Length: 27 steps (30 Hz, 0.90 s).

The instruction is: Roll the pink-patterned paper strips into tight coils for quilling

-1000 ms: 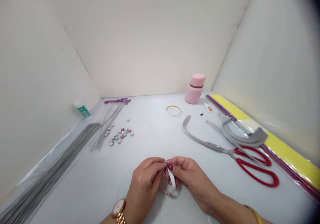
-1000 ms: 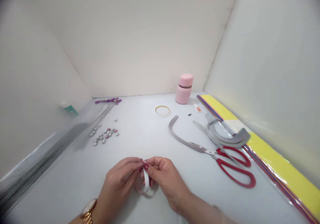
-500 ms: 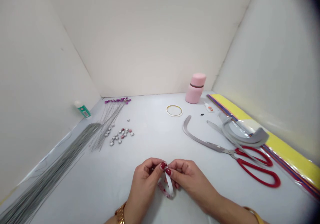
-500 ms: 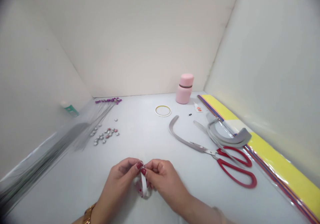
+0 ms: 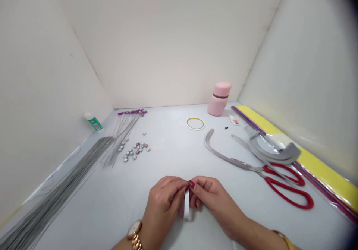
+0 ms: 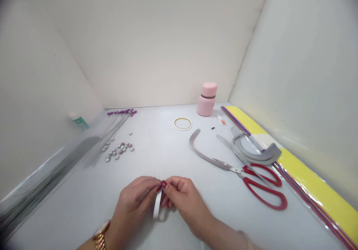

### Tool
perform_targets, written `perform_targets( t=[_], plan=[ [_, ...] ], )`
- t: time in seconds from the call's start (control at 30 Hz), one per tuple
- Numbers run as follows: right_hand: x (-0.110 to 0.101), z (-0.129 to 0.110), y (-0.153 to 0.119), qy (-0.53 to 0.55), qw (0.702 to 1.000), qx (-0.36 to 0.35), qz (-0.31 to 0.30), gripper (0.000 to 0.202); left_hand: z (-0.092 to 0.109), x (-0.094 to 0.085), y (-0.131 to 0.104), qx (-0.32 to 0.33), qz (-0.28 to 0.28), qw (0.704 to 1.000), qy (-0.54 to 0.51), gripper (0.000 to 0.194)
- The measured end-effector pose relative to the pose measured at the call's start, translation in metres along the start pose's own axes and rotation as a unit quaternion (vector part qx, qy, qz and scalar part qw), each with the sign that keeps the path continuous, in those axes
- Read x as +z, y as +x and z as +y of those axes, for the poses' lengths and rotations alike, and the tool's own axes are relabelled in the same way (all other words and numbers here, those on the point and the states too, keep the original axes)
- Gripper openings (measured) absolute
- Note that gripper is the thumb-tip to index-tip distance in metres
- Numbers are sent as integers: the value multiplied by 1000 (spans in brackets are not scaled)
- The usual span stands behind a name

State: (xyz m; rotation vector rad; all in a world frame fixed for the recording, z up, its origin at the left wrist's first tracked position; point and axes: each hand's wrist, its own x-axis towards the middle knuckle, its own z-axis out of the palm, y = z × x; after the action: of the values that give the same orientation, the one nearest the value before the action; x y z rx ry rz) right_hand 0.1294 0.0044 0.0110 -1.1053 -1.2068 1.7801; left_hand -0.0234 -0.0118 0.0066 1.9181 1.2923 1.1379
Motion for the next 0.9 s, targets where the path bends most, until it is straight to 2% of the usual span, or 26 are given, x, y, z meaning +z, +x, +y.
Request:
perform_targets(
  t=[0.13, 0.33, 0.6, 0.73, 0.9],
  plan=[
    [-1, -3, 1, 31, 999, 12, 14, 36, 2, -1, 1, -19, -32, 999, -32, 23],
    [-1, -3, 2, 25, 999, 23, 17, 30, 0, 2, 4, -147, -18, 975, -163, 20],
    [-4, 2, 3, -10, 1000, 15, 20, 33, -2, 4, 4, -182, -28, 965, -185, 16],
    [-4, 2, 4, -12, 999, 18, 34, 33, -3, 6, 3, -241, -26, 939, -243, 16],
    [-2, 2, 1, -21, 999, 28, -14, 29, -2, 8, 6, -280, 10, 906, -318, 15]
  ],
)
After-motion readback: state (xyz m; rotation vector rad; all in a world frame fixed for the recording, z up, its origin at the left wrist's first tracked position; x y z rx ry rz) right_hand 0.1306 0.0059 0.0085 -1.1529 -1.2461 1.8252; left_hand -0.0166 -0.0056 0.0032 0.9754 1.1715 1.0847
